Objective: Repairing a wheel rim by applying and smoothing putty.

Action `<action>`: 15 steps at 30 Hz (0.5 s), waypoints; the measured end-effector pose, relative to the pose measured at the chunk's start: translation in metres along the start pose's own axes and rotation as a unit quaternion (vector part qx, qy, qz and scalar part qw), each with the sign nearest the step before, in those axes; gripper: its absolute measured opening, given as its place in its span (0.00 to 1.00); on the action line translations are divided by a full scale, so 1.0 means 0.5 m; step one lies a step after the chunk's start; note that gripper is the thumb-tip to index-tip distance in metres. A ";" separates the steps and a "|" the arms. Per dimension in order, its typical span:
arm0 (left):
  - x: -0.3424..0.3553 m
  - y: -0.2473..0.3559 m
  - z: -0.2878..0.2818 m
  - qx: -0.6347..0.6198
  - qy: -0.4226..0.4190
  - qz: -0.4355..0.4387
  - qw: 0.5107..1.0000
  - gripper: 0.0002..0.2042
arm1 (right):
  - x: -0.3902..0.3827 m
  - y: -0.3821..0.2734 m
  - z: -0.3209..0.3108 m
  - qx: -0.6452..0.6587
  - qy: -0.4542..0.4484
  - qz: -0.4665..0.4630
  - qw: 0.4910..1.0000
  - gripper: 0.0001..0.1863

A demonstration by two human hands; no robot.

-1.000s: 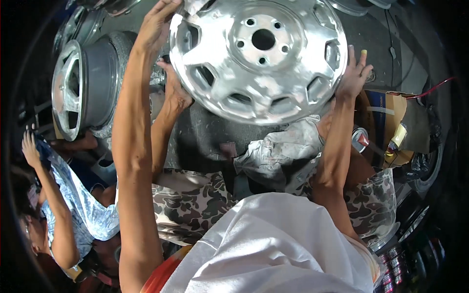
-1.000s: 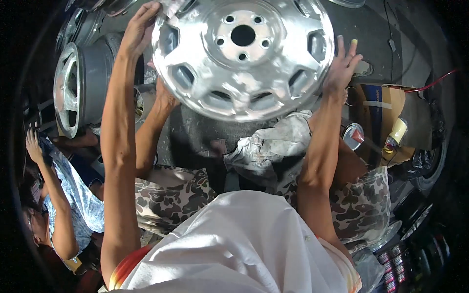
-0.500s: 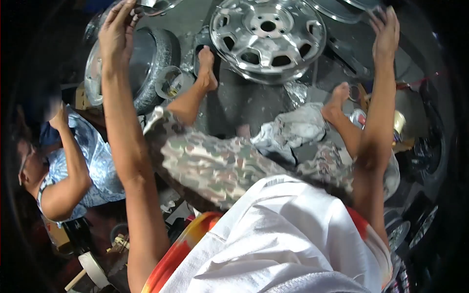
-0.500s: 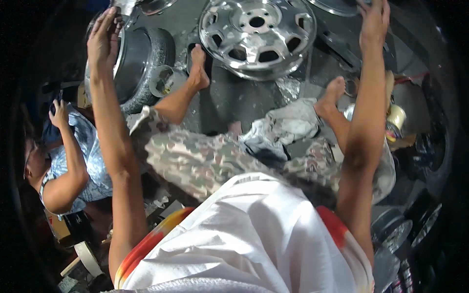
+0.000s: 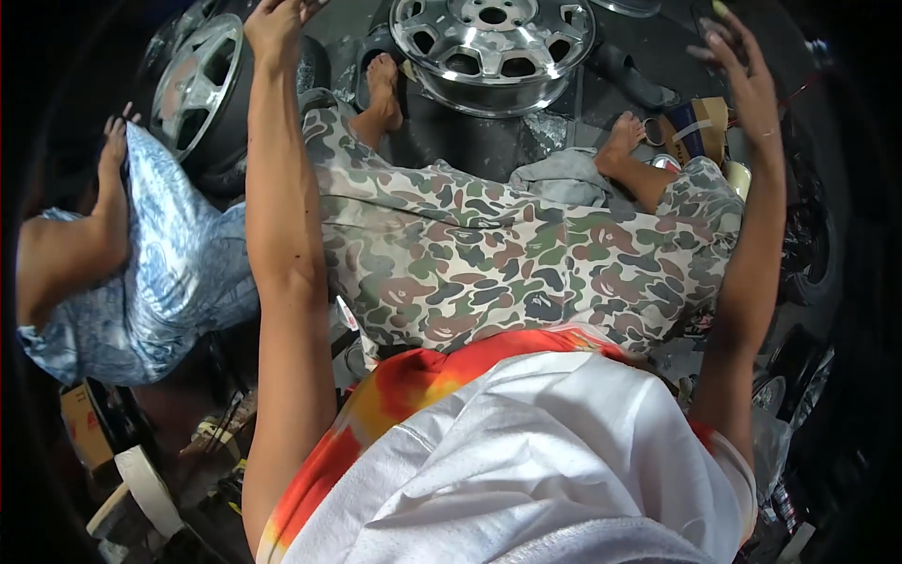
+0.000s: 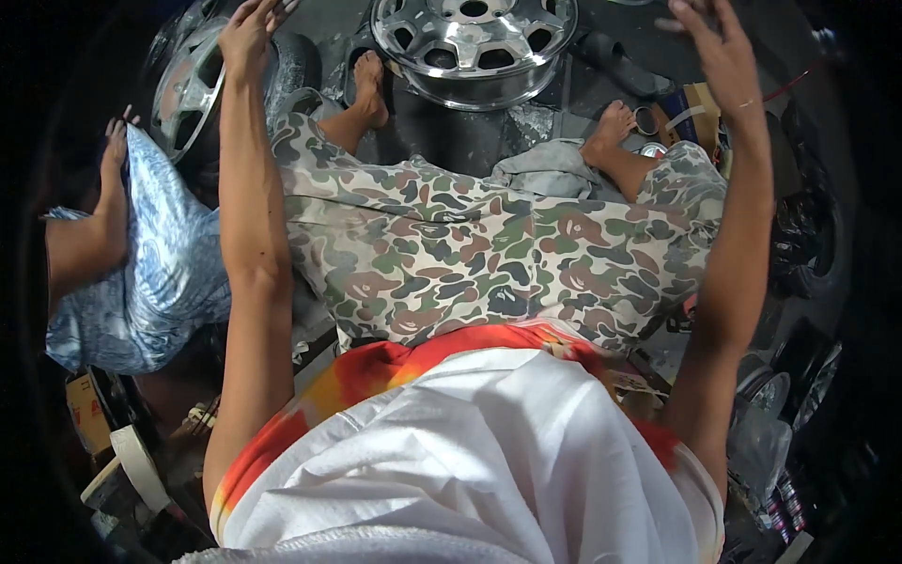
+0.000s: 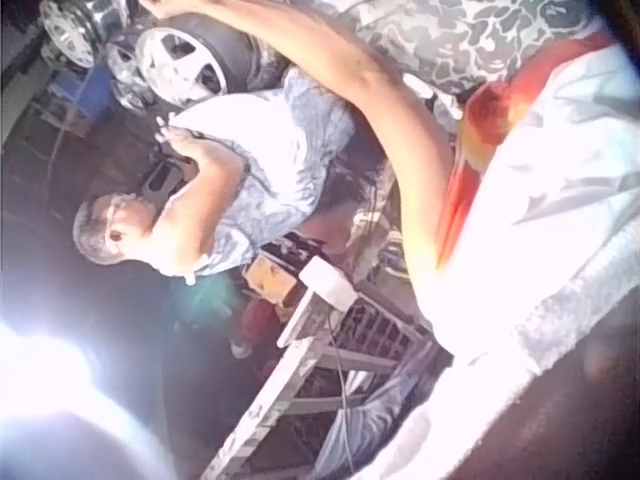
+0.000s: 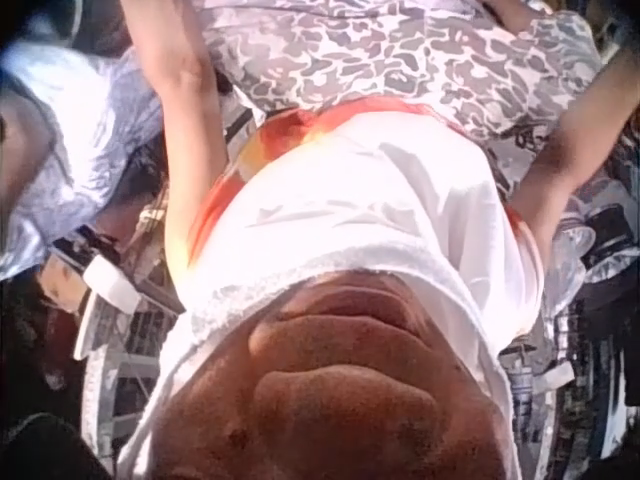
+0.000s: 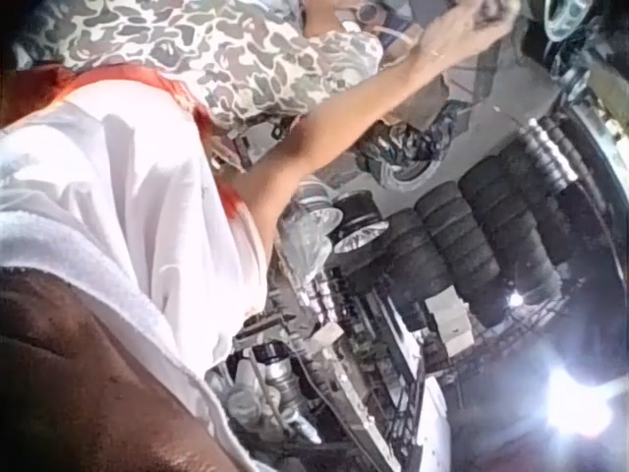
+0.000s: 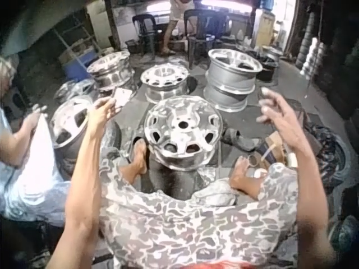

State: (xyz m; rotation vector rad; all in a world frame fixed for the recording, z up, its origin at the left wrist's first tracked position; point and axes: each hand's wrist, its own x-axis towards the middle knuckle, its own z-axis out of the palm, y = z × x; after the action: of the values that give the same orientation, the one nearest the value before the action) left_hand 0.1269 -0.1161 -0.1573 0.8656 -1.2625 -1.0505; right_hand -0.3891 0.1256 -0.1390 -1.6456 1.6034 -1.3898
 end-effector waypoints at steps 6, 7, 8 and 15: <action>0.006 -0.020 -0.056 -0.007 -0.015 -0.049 0.999 0.10 | -0.037 0.015 0.051 -0.014 -0.044 0.052 0.998 0.29; 0.009 -0.026 -0.070 0.028 0.012 -0.046 0.998 0.09 | -0.046 0.027 0.059 -0.007 -0.056 0.048 0.997 0.27; -0.002 -0.024 -0.075 0.032 0.017 -0.050 0.998 0.09 | -0.056 0.041 0.070 -0.004 -0.062 0.050 0.997 0.27; -0.119 -0.060 0.004 0.172 -0.189 -0.224 0.940 0.06 | -0.109 0.048 0.227 0.164 -0.157 0.109 0.968 0.20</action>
State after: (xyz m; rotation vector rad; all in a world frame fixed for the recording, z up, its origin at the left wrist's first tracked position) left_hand 0.1209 -0.0689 -0.2040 1.3054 -1.6487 -1.4307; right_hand -0.2918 0.1346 -0.2224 -1.3660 1.2528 -1.1433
